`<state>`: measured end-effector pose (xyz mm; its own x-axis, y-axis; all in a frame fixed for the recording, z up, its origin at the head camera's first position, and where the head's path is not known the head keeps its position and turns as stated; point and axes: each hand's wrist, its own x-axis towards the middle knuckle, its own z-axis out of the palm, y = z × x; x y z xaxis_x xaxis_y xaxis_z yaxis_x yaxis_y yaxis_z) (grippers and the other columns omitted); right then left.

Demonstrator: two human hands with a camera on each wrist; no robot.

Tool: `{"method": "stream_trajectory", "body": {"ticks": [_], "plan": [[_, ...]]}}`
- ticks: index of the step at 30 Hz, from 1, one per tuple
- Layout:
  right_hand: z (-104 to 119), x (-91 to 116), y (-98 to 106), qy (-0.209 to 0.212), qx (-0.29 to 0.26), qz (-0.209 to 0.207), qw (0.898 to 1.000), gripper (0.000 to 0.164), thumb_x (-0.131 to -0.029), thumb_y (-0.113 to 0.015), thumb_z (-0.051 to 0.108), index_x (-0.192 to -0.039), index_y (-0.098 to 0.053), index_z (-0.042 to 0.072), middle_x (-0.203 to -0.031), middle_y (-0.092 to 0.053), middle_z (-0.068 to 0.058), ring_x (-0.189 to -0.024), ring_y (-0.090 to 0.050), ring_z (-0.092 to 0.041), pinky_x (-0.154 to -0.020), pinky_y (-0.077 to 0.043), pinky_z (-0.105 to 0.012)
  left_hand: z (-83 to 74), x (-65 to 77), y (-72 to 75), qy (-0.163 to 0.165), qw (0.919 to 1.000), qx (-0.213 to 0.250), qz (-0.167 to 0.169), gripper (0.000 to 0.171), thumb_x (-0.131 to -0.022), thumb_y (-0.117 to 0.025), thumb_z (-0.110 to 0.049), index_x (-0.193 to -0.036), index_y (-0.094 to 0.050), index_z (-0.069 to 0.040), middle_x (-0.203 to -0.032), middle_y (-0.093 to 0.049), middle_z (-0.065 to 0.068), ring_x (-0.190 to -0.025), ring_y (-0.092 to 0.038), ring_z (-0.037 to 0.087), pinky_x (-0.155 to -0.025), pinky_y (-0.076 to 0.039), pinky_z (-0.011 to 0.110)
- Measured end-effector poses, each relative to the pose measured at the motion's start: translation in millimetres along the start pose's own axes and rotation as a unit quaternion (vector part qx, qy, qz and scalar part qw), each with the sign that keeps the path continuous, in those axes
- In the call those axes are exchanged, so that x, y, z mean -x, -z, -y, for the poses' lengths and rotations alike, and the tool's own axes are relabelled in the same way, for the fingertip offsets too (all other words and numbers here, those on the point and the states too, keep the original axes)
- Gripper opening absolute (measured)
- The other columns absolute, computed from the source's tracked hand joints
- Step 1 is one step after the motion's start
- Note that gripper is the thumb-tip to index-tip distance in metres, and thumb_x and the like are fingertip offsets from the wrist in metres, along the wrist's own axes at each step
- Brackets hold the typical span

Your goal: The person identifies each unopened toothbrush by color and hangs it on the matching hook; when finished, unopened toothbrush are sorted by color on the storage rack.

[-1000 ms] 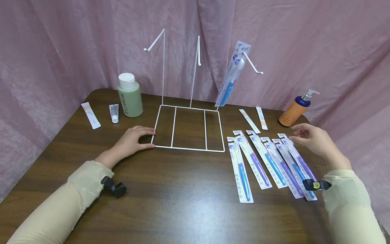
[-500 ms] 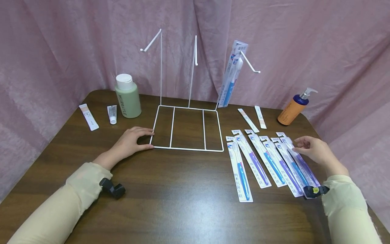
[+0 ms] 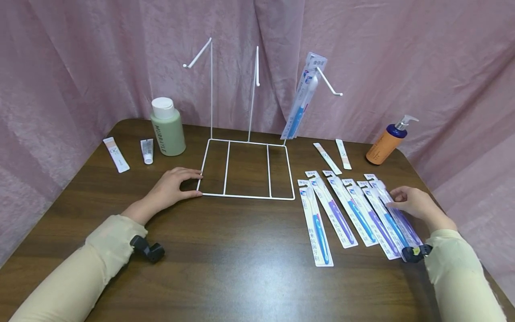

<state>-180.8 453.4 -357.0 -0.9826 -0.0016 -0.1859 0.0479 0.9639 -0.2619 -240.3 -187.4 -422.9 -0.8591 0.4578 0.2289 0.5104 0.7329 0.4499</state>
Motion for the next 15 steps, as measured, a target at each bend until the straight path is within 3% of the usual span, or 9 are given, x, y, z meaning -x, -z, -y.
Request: {"method": "stream_trajectory", "body": {"ticks": [8,15], "plan": [[-0.4,-2.3,-1.0,-0.005,0.009,0.015,1.000,0.059,-0.083,-0.073,0.034,-0.118,-0.056,-0.011,-0.084,-0.058,-0.010,-0.078,-0.052,-0.020,-0.064,-0.037,-0.026,0.0,-0.5,1.1,0.004,1.0000,0.001,0.003,0.052,-0.079,-0.078,-0.035,-0.121,-0.066,-0.008,-0.135,-0.059,0.012,-0.128,-0.048,0.035,-0.107,-0.030,0.061],[-0.3,-3.8,-1.9,-0.020,0.002,0.032,0.999,0.064,-0.083,-0.072,0.034,-0.121,-0.052,-0.013,-0.088,-0.061,-0.016,-0.080,-0.055,-0.025,-0.067,-0.042,-0.030,-1.1,-0.2,0.6,0.004,1.0000,0.000,0.003,0.052,-0.079,-0.078,-0.034,-0.121,-0.065,-0.007,-0.135,-0.059,0.012,-0.128,-0.048,0.034,-0.107,-0.030,0.060]]}}
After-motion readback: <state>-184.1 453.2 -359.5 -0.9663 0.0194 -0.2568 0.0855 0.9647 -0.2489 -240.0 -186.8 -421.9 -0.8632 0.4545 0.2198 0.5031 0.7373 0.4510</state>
